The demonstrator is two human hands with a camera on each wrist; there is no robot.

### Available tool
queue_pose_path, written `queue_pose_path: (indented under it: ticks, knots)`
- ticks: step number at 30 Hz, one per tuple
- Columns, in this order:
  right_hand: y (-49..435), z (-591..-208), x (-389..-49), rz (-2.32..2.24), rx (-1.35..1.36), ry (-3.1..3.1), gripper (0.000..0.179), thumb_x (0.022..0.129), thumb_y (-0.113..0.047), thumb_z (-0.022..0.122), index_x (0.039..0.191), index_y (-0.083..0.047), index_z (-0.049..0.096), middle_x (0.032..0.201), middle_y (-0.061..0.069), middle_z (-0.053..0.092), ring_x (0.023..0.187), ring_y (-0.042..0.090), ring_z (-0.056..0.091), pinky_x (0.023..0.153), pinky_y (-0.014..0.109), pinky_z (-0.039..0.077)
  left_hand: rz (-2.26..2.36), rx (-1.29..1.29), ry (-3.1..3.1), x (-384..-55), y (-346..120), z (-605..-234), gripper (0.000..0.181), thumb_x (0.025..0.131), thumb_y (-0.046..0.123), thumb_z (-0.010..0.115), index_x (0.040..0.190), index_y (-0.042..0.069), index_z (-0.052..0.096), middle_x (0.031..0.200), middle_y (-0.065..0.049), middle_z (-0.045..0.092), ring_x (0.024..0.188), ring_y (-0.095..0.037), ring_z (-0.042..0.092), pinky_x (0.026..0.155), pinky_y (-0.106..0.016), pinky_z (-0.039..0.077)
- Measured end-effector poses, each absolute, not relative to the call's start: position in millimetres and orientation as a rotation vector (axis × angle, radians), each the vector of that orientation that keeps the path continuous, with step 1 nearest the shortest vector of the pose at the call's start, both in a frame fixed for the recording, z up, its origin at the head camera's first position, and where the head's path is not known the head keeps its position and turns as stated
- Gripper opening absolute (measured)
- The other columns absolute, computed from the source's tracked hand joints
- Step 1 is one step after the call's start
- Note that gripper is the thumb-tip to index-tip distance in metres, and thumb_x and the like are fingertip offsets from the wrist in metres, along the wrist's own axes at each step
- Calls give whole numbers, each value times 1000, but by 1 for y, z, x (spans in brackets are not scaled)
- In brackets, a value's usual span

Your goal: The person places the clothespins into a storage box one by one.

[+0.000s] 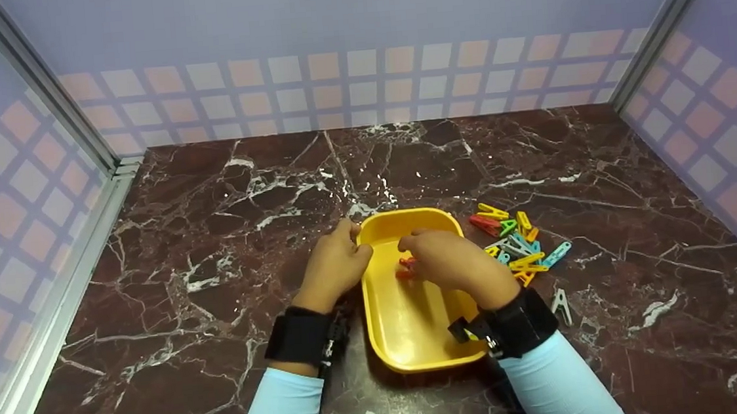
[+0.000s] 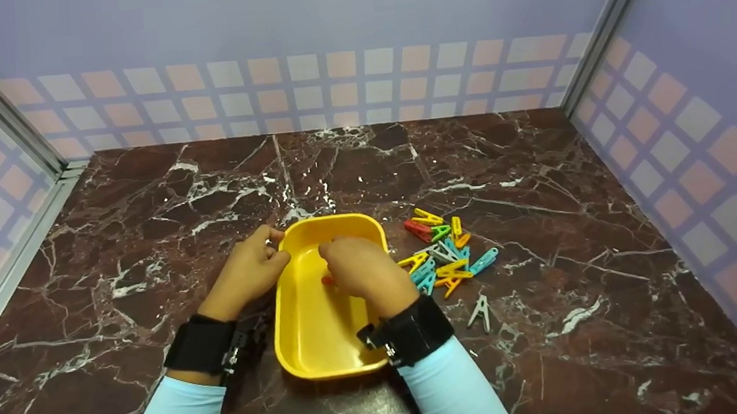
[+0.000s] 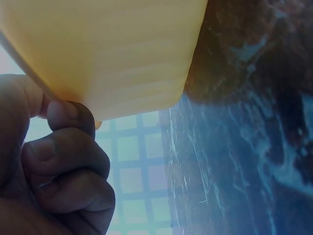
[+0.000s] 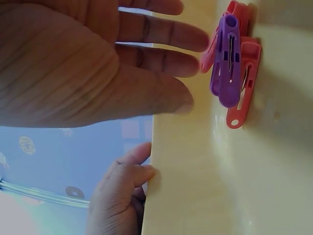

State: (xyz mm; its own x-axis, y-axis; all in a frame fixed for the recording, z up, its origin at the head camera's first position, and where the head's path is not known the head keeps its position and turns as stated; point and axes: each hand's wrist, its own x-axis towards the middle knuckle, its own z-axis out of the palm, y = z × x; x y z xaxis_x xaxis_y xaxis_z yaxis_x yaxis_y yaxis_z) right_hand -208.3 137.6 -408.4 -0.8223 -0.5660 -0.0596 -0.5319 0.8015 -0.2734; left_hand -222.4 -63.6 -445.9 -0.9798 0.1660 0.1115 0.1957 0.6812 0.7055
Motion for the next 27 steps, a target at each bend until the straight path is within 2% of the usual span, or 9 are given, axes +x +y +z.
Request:
queue_pose_path:
  ticks: [5, 13, 17, 21, 24, 27]
  knots:
    - [147, -388, -202, -483, -875, 2893, 29, 92, -5, 65, 121, -1, 64, 117, 14, 65, 103, 31, 63, 91, 44, 50, -1178, -316, -2847, -221, -63, -445, 27, 88, 19, 59, 112, 6, 59, 69, -3, 59, 69, -25, 60, 68, -41, 51]
    - [176, -373, -198, -611, -834, 2971, 33, 93, -2, 64, 125, 1, 61, 119, 18, 63, 106, 34, 61, 92, 47, 49, -1162, -314, -2835, -221, -63, -446, 26, 88, 18, 60, 111, 6, 59, 72, -6, 62, 71, -27, 61, 67, -42, 51]
    - [191, -373, -201, -657, -736, 2975, 31, 93, 0, 62, 125, -1, 62, 111, 16, 63, 98, 33, 61, 87, 48, 49, -1160, -308, -2840, -221, -63, -447, 27, 89, 18, 60, 112, 5, 59, 73, -6, 63, 71, -27, 62, 68, -42, 52]
    - [207, -376, -206, -674, -643, 2978, 24, 91, 3, 59, 114, -2, 65, 98, 13, 61, 87, 29, 55, 79, 45, 47, -1171, -315, -2836, -221, -62, -447, 27, 88, 18, 60, 112, 6, 59, 69, -4, 60, 67, -25, 60, 65, -40, 50]
    - [216, -378, -209, -664, -606, 2977, 17, 90, 5, 59, 105, 0, 65, 95, 13, 61, 85, 29, 53, 78, 45, 47, -1187, -321, -2827, -220, -63, -447, 25, 88, 18, 59, 110, 5, 58, 65, -2, 56, 64, -23, 57, 61, -38, 48]
    - [221, -381, -211, -659, -574, 2960, 15, 89, 3, 62, 103, 0, 65, 91, 12, 61, 83, 29, 54, 77, 45, 47, -1192, -331, -2819, -220, -63, -447, 25, 88, 18, 58, 110, 5, 58, 62, -1, 54, 62, -23, 56, 59, -37, 47]
